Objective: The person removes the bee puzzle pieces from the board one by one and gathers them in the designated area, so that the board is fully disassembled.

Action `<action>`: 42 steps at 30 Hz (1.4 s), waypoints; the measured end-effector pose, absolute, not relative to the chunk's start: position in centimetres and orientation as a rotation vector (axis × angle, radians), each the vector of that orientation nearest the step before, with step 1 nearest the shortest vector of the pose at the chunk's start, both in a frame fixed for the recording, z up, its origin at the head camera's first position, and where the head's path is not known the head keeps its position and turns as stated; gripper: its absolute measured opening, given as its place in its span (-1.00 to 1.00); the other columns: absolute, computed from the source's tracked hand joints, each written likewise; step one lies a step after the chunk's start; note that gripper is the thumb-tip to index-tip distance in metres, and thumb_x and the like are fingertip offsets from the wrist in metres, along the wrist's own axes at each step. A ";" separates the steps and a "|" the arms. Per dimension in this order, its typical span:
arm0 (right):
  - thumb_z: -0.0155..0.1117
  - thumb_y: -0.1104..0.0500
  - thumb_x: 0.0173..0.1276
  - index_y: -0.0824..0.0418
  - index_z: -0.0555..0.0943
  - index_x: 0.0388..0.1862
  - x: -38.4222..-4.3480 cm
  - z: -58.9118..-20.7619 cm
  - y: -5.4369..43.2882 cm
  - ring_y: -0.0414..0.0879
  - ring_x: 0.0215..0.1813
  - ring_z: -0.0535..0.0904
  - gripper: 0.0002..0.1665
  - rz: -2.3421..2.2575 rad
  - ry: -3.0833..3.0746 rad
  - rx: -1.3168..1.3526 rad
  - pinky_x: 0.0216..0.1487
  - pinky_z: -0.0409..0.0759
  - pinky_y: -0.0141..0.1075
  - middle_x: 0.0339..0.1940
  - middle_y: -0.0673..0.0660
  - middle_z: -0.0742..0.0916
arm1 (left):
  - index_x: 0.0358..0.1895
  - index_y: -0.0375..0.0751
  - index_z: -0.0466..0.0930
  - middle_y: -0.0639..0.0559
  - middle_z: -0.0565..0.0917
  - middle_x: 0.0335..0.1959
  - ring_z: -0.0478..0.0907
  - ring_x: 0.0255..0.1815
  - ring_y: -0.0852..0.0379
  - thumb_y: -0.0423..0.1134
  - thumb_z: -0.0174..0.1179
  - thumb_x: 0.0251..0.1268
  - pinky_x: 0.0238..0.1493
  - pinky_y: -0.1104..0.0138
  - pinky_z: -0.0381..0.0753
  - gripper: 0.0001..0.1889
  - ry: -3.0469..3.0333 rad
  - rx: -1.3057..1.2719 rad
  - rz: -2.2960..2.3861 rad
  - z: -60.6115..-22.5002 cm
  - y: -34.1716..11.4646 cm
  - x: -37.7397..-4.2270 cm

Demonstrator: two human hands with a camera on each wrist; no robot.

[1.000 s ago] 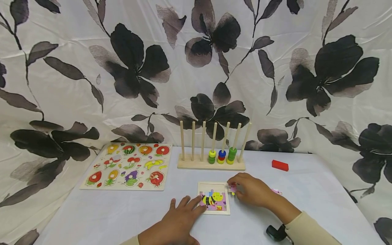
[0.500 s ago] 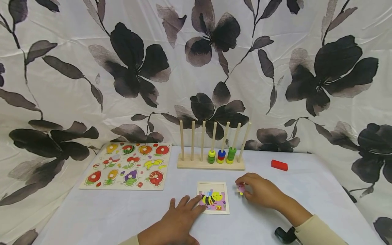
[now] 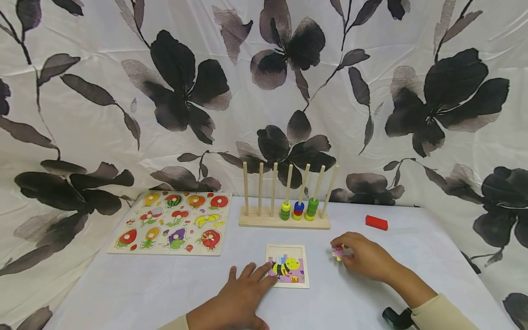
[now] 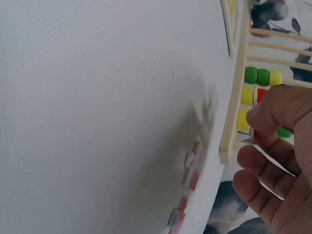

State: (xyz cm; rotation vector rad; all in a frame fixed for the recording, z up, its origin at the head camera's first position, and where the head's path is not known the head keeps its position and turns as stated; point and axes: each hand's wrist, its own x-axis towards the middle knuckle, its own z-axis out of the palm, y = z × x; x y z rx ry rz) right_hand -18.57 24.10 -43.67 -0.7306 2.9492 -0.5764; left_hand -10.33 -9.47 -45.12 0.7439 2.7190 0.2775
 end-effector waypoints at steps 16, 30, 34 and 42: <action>0.46 0.34 0.21 0.04 0.71 0.06 -17.9 -43.8 27.1 -0.11 0.05 0.59 -0.57 -0.598 2.992 -0.734 0.06 0.65 -0.08 -0.01 -0.15 0.69 | 0.48 0.13 0.41 0.02 0.21 0.60 0.22 0.48 -0.27 0.29 0.65 -0.33 0.19 -0.51 0.24 0.11 2.725 0.753 0.261 -44.8 -9.5 -10.3; 0.46 0.34 0.20 0.08 0.70 0.07 -17.7 -44.0 29.0 -0.05 0.05 0.63 -0.56 -0.583 3.013 -0.700 0.09 0.63 0.01 0.02 -0.07 0.71 | 0.47 0.13 0.42 0.01 0.24 0.58 0.24 0.47 -0.28 0.29 0.64 -0.33 0.17 -0.52 0.24 0.10 2.727 0.754 0.276 -44.8 -9.4 -10.2; 0.48 0.34 0.19 0.07 0.70 0.07 -17.7 -44.0 29.4 -0.06 0.03 0.62 -0.55 -0.570 3.022 -0.667 0.08 0.63 0.02 0.02 -0.07 0.71 | 0.47 0.12 0.43 0.01 0.24 0.58 0.25 0.47 -0.28 0.29 0.65 -0.33 0.17 -0.52 0.24 0.10 2.731 0.761 0.285 -44.9 -9.5 -10.2; 0.48 0.35 0.18 0.10 0.70 0.07 -17.7 -44.3 30.5 -0.04 -0.02 0.63 -0.54 -0.566 3.029 -0.631 0.05 0.62 0.03 -0.02 -0.06 0.71 | 0.45 0.09 0.45 -0.01 0.26 0.58 0.26 0.45 -0.26 0.27 0.66 -0.34 0.16 -0.52 0.25 0.09 2.742 0.774 0.289 -44.9 -9.5 -10.1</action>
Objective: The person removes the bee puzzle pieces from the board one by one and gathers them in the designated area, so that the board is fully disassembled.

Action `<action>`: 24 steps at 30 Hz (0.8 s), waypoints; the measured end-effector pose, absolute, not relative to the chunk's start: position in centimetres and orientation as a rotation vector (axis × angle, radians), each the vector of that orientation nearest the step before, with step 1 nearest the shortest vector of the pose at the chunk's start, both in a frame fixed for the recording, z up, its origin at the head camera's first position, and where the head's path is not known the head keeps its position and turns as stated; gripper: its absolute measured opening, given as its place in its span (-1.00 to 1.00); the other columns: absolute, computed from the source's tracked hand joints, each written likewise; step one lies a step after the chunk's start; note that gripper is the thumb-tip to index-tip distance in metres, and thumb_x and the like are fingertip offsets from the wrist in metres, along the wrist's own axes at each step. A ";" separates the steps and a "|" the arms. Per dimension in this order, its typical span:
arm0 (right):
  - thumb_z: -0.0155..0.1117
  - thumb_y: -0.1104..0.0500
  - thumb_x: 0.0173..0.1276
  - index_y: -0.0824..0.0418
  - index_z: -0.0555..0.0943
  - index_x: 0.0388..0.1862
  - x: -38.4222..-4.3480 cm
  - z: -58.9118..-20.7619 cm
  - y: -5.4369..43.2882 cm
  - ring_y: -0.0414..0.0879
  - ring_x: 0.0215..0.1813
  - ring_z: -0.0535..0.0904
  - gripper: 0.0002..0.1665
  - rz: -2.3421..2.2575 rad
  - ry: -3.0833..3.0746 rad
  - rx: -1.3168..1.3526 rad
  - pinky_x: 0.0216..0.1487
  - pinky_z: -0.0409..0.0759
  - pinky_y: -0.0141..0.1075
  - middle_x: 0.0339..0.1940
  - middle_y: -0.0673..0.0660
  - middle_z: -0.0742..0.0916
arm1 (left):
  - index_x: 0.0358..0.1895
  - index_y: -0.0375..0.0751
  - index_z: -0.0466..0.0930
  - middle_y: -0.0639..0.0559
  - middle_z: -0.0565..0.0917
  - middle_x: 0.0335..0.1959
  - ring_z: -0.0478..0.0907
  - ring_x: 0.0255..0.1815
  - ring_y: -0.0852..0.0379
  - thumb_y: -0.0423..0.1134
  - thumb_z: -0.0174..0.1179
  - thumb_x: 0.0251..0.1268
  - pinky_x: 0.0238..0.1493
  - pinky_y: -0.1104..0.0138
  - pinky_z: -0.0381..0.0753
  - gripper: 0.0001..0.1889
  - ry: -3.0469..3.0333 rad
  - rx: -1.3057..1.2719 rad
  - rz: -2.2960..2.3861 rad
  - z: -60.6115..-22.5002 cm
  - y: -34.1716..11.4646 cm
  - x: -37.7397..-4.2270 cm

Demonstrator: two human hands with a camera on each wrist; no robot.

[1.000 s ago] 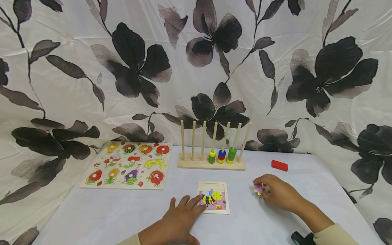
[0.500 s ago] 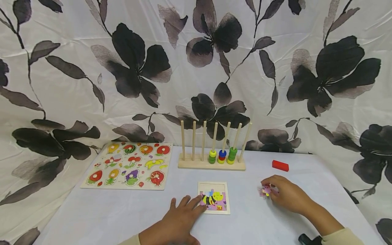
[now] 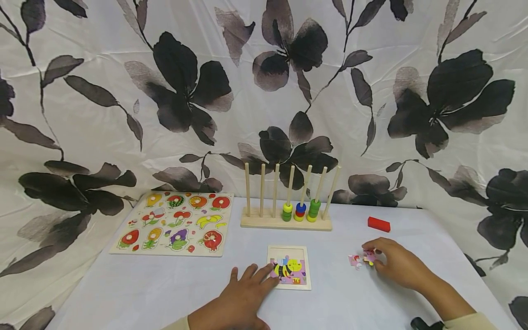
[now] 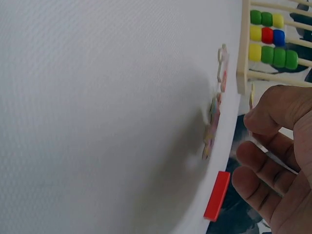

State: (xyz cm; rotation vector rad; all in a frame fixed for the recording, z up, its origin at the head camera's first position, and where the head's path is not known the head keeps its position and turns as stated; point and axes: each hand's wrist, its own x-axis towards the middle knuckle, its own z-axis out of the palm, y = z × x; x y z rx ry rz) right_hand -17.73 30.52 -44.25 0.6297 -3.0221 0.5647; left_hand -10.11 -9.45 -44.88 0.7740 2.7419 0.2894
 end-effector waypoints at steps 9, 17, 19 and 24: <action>0.48 0.35 0.17 0.11 0.70 0.08 -17.6 -44.5 31.9 -0.02 -0.02 0.64 -0.54 0.557 -3.028 0.629 0.03 0.61 0.04 -0.03 -0.04 0.72 | 0.45 0.10 0.45 0.00 0.26 0.58 0.27 0.45 -0.25 0.28 0.66 -0.34 0.16 -0.52 0.26 0.09 2.740 0.767 0.296 -44.9 -9.5 -10.2; 0.49 0.35 0.17 0.12 0.70 0.09 -17.5 -44.6 32.9 0.04 0.00 0.63 -0.53 0.587 -3.101 0.532 0.05 0.59 0.11 -0.02 0.02 0.72 | 0.45 0.12 0.45 0.02 0.25 0.58 0.25 0.46 -0.24 0.28 0.66 -0.35 0.19 -0.52 0.23 0.09 2.727 0.743 0.301 -45.1 -9.5 -10.2; 0.50 0.34 0.17 0.13 0.70 0.10 -17.6 -44.5 33.1 0.06 0.00 0.62 -0.52 0.588 -3.128 0.505 0.05 0.58 0.14 -0.01 0.05 0.72 | 0.45 0.12 0.45 0.02 0.25 0.58 0.25 0.46 -0.24 0.28 0.66 -0.35 0.19 -0.52 0.23 0.09 2.724 0.739 0.304 -45.0 -9.4 -10.2; 0.50 0.34 0.17 0.13 0.70 0.11 -17.7 -44.4 33.7 0.07 0.00 0.62 -0.51 0.586 -3.154 0.479 0.04 0.57 0.16 -0.02 0.06 0.73 | 0.46 0.12 0.44 0.02 0.25 0.58 0.24 0.47 -0.24 0.29 0.65 -0.35 0.19 -0.52 0.22 0.10 2.718 0.737 0.302 -44.9 -9.4 -10.2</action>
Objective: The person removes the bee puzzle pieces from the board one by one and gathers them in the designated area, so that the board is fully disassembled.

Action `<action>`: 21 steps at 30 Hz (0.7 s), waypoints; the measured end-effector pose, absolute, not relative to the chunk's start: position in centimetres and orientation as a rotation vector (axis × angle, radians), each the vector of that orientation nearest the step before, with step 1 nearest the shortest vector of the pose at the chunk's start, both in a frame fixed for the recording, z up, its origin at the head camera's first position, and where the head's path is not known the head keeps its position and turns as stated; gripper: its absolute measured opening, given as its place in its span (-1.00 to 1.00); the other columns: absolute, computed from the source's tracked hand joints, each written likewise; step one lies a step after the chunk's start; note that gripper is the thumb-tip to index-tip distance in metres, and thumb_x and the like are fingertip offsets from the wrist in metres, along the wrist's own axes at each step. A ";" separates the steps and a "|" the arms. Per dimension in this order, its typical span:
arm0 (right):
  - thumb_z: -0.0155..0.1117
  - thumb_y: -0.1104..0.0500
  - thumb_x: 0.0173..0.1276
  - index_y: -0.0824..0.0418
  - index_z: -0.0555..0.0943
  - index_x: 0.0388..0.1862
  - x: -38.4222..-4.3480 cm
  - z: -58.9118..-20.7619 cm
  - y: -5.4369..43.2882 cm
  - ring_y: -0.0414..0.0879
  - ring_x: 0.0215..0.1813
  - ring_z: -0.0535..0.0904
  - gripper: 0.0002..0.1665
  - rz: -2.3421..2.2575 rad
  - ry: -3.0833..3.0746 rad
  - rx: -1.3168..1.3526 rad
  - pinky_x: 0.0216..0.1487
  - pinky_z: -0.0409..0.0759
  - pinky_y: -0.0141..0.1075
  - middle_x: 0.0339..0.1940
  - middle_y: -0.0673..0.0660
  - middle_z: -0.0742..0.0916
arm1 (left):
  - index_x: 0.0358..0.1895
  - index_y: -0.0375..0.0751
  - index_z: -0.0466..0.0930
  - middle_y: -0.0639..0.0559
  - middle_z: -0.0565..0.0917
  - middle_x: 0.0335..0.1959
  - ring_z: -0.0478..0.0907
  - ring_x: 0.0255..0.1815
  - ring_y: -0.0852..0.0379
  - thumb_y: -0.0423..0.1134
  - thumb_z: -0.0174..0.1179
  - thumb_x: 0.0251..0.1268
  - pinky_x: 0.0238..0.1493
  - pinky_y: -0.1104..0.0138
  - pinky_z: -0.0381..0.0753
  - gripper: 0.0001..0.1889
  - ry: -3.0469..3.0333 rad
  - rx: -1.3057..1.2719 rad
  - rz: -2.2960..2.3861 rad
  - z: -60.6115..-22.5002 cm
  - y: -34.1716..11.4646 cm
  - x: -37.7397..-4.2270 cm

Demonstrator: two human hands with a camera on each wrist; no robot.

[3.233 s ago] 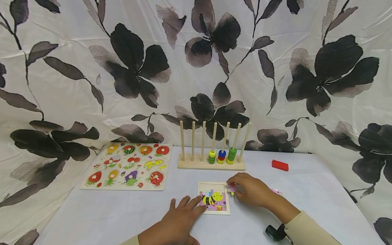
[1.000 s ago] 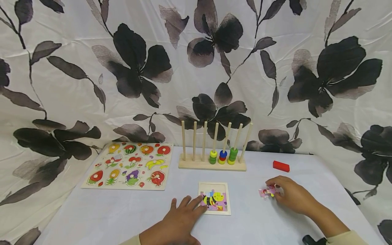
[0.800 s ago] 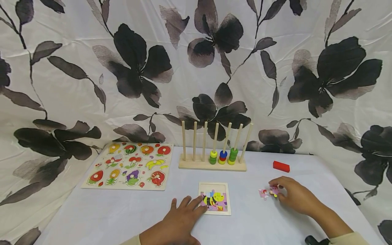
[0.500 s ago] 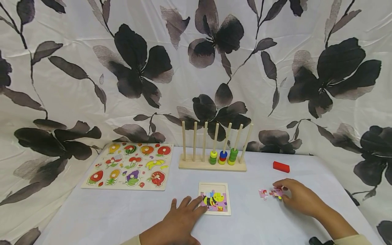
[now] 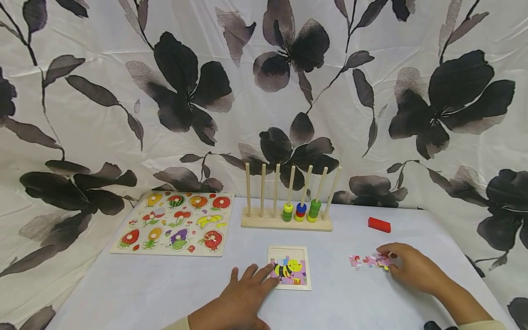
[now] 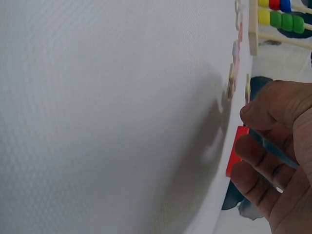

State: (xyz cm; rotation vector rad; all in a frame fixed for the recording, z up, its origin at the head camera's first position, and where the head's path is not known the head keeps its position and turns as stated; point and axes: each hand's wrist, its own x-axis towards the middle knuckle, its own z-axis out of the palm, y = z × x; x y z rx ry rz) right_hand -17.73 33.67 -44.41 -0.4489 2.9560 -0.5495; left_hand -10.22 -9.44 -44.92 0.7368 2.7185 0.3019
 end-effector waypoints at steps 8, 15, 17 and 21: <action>0.48 0.37 0.17 0.17 0.70 0.09 -17.9 -44.5 34.4 0.07 -0.02 0.61 -0.53 -0.561 2.947 -0.439 0.00 0.56 0.13 -0.06 0.05 0.73 | 0.46 0.11 0.44 0.01 0.25 0.58 0.24 0.47 -0.25 0.29 0.65 -0.35 0.18 -0.53 0.22 0.10 2.713 0.736 0.308 -44.7 -9.4 -10.2; 0.47 0.39 0.17 0.20 0.71 0.07 -18.1 -44.9 34.8 0.03 -0.05 0.60 -0.55 -0.557 2.927 -0.456 0.05 0.56 0.15 -0.10 0.01 0.73 | 0.47 0.13 0.43 0.03 0.24 0.59 0.23 0.48 -0.25 0.28 0.65 -0.34 0.20 -0.52 0.21 0.09 2.706 0.725 0.305 -44.8 -9.4 -10.2; 0.46 0.40 0.16 0.21 0.71 0.07 -18.1 -45.0 34.9 0.02 -0.05 0.60 -0.55 -0.559 2.930 -0.472 0.06 0.56 0.15 -0.11 0.00 0.73 | 0.47 0.15 0.43 0.03 0.24 0.59 0.23 0.48 -0.26 0.27 0.66 -0.33 0.21 -0.51 0.21 0.09 2.706 0.717 0.298 -44.8 -9.4 -10.2; 0.45 0.41 0.15 0.22 0.70 0.06 -18.2 -45.2 35.1 0.01 -0.06 0.59 -0.55 -0.556 2.937 -0.495 0.05 0.56 0.15 -0.12 -0.02 0.73 | 0.47 0.16 0.42 0.04 0.24 0.59 0.22 0.49 -0.26 0.28 0.66 -0.34 0.22 -0.51 0.20 0.10 2.710 0.705 0.286 -44.8 -9.4 -10.3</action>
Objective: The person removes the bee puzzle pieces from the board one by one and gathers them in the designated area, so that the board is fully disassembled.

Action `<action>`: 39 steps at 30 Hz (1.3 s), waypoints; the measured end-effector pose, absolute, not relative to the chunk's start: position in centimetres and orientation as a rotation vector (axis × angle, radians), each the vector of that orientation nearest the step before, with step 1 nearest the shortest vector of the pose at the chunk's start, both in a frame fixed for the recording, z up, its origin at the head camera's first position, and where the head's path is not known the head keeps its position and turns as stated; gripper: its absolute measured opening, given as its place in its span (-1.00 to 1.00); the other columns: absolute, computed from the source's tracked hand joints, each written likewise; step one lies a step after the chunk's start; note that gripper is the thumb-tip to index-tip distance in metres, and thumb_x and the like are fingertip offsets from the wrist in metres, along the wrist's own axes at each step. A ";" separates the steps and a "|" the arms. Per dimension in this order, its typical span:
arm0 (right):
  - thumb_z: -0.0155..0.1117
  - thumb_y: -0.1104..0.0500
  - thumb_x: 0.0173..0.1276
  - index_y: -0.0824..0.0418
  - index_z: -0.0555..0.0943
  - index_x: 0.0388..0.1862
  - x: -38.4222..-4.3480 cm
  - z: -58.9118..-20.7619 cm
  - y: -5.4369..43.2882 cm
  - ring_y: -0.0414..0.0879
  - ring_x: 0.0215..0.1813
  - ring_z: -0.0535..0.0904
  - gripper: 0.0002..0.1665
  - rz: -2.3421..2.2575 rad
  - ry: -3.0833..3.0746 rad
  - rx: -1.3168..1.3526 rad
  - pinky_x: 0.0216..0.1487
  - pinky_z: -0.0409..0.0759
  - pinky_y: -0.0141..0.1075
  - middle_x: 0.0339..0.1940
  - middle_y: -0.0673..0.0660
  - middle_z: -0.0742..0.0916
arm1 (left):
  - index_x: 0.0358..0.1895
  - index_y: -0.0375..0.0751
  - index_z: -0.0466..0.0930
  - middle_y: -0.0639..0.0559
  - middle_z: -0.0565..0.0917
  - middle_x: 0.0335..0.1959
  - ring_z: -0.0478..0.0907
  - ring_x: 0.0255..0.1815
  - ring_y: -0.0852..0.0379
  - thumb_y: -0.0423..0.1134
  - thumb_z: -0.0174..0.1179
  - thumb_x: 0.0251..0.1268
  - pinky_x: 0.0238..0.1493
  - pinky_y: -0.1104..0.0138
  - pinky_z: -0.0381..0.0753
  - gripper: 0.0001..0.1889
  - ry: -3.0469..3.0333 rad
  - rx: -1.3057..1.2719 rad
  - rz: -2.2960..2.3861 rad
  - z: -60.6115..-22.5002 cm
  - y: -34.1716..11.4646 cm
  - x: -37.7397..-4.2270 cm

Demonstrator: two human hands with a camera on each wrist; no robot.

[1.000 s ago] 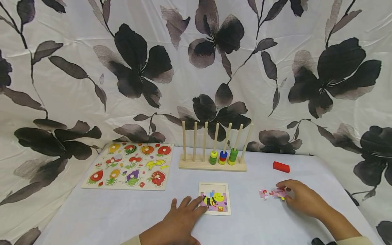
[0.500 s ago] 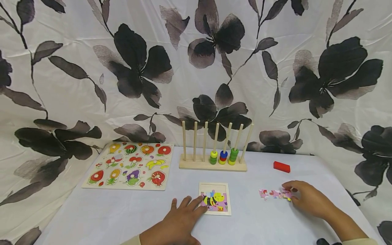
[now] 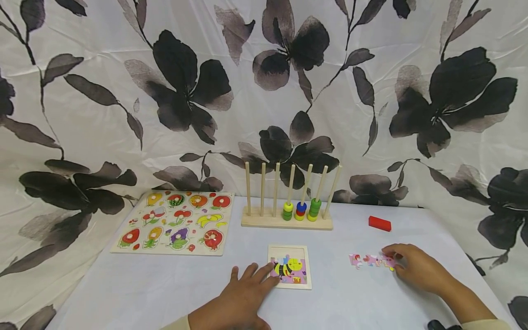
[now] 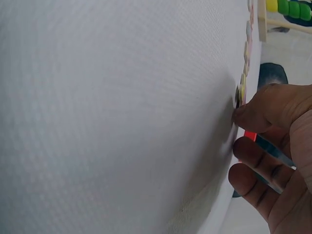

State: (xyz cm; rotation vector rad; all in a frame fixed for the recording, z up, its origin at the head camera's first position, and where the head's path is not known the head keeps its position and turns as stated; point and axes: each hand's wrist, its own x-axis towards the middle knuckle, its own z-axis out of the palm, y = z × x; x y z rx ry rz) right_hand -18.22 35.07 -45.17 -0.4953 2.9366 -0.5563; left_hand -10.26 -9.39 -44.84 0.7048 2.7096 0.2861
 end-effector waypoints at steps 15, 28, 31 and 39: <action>0.43 0.42 0.13 0.24 0.69 0.08 -18.4 -45.1 35.3 0.03 -0.03 0.62 -0.52 -0.553 2.949 -0.543 0.06 0.57 0.13 -0.05 0.03 0.74 | 0.50 0.17 0.40 0.04 0.21 0.60 0.17 0.53 -0.29 0.29 0.65 -0.34 0.26 -0.50 0.16 0.12 2.713 0.698 0.272 -44.9 -9.4 -10.3; 0.39 0.34 0.22 0.15 0.70 0.14 -18.1 -43.9 30.3 0.10 0.07 0.61 -0.53 -0.578 2.979 -0.505 0.04 0.60 0.14 0.05 0.08 0.71 | 0.56 0.17 0.32 -0.02 0.23 0.51 0.13 0.54 -0.24 0.32 0.55 -0.14 0.32 -0.42 0.17 0.08 2.688 0.708 0.227 -44.7 -9.8 -9.7; 0.38 0.33 0.24 0.13 0.70 0.13 -18.0 -43.9 28.5 0.08 0.10 0.62 -0.55 -0.572 2.973 -0.512 0.07 0.60 0.13 0.06 0.06 0.72 | 0.56 0.16 0.32 -0.02 0.26 0.50 0.14 0.54 -0.24 0.33 0.54 -0.12 0.31 -0.42 0.18 0.07 2.692 0.722 0.216 -44.8 -9.8 -9.7; 0.33 0.37 0.23 0.09 0.73 0.05 -17.7 -44.0 24.2 -0.01 0.12 0.63 -0.59 -0.558 3.011 -0.617 0.01 0.65 -0.03 -0.03 -0.04 0.74 | 0.55 0.25 0.32 0.02 0.32 0.51 0.15 0.55 -0.26 0.34 0.50 -0.09 0.28 -0.43 0.22 0.02 2.698 0.740 0.210 -45.2 -10.0 -9.6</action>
